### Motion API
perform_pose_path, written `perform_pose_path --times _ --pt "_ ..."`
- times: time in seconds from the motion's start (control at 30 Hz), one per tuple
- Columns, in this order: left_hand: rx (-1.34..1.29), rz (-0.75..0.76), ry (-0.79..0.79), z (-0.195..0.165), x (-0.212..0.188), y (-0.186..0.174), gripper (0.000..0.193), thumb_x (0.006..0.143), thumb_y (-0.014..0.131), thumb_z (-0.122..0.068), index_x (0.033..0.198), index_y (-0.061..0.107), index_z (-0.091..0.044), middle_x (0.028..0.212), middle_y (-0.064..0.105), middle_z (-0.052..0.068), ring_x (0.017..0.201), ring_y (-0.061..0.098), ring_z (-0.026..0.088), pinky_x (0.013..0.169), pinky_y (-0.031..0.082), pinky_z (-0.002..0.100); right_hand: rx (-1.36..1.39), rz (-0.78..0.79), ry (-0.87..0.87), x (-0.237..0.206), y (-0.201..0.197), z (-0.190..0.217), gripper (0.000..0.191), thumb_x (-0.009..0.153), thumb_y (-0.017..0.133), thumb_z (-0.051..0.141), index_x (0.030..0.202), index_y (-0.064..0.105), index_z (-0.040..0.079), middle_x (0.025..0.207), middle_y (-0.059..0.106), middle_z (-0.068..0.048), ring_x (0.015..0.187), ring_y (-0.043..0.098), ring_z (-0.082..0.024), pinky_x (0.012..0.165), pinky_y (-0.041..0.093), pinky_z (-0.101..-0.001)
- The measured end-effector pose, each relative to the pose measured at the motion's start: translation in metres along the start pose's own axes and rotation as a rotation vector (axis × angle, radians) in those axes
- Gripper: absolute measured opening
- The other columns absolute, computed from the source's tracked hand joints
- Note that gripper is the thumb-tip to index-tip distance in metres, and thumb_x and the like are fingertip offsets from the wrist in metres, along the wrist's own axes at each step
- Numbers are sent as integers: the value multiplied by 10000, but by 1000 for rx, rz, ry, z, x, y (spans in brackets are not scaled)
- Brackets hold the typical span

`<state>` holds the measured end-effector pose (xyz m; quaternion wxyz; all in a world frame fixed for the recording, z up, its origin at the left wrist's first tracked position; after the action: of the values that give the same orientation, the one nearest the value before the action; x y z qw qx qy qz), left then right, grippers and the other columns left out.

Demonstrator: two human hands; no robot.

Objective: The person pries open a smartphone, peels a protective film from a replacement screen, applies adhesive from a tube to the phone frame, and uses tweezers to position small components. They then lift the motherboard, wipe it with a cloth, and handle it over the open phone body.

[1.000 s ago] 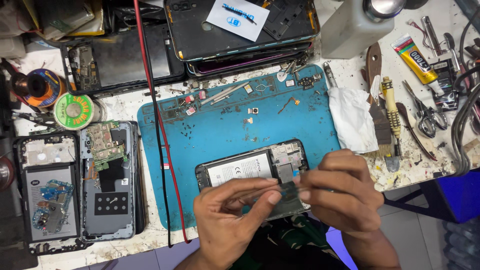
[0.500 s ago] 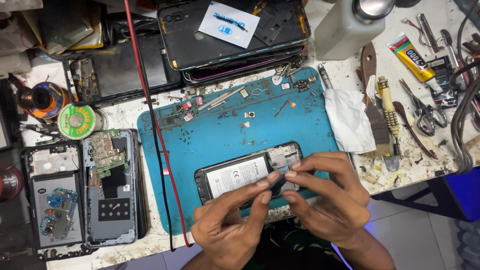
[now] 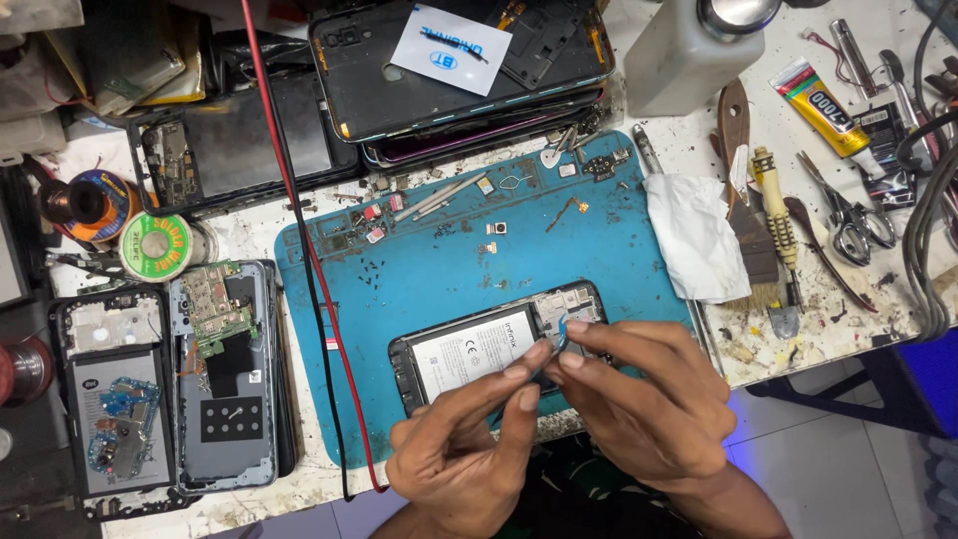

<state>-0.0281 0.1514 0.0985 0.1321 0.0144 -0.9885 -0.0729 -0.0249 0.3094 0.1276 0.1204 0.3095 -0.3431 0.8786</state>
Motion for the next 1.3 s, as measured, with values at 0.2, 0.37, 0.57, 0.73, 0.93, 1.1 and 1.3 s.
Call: perform_pose_path --times 0.2,0.37,0.57,0.73,0.93,1.1,1.3 --pt "63 58 60 -7 1 1 173 953 730 96 1118 692 59 1142 768 278 1142 780 303 1017 638 364 99 -27 111 -3 2 -6 352 769 892 8 1070 712 41 1057 723 -102 959 728 -250 799 598 -320" --pt "77 89 57 -8 0 -1 177 965 714 91 1135 681 51 1145 769 284 1159 774 317 1026 643 380 121 -9 105 -2 1 -5 342 778 889 9 1058 697 49 1070 728 -104 981 736 -253 811 602 -323" --pt "64 58 71 -7 -2 -3 187 947 718 108 1124 681 63 1131 764 293 1146 772 317 1016 640 391 96 4 68 -2 2 -1 335 778 886 6 1053 697 21 1084 736 -129 964 746 -265 788 602 -323" --pt "97 54 112 -8 -2 -3 194 949 722 113 1127 678 50 1143 762 280 1155 771 313 1028 644 383 136 2 76 -2 4 0 317 791 876 7 1044 686 34 1084 734 -126 980 752 -272 808 612 -326" --pt "123 104 122 -10 -2 -4 207 950 737 105 1139 680 41 1138 773 246 1141 779 288 1012 650 357 271 30 175 0 5 -8 255 812 830 -13 1014 675 15 1085 712 -139 987 720 -229 815 585 -306" --pt "224 66 31 -8 5 -13 186 896 771 54 1072 710 45 1025 804 199 890 819 175 711 624 190 431 313 338 -3 3 -16 149 865 770 -10 965 662 14 1122 635 -136 1056 666 -216 898 560 -312" --pt "192 62 -113 -8 11 -23 178 910 780 27 1084 745 39 972 820 130 884 810 134 731 648 205 590 395 381 -8 7 -20 120 873 788 66 955 704 40 1167 638 -128 1060 677 -224 878 585 -325"
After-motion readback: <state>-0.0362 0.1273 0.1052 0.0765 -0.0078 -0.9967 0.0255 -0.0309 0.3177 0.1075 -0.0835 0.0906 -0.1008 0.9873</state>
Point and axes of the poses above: each hand's wrist, its own x-axis towards the middle knuckle, its own y-axis out of the palm, z = x × y, the point moved 4 cm from there along x, towards the middle knuckle
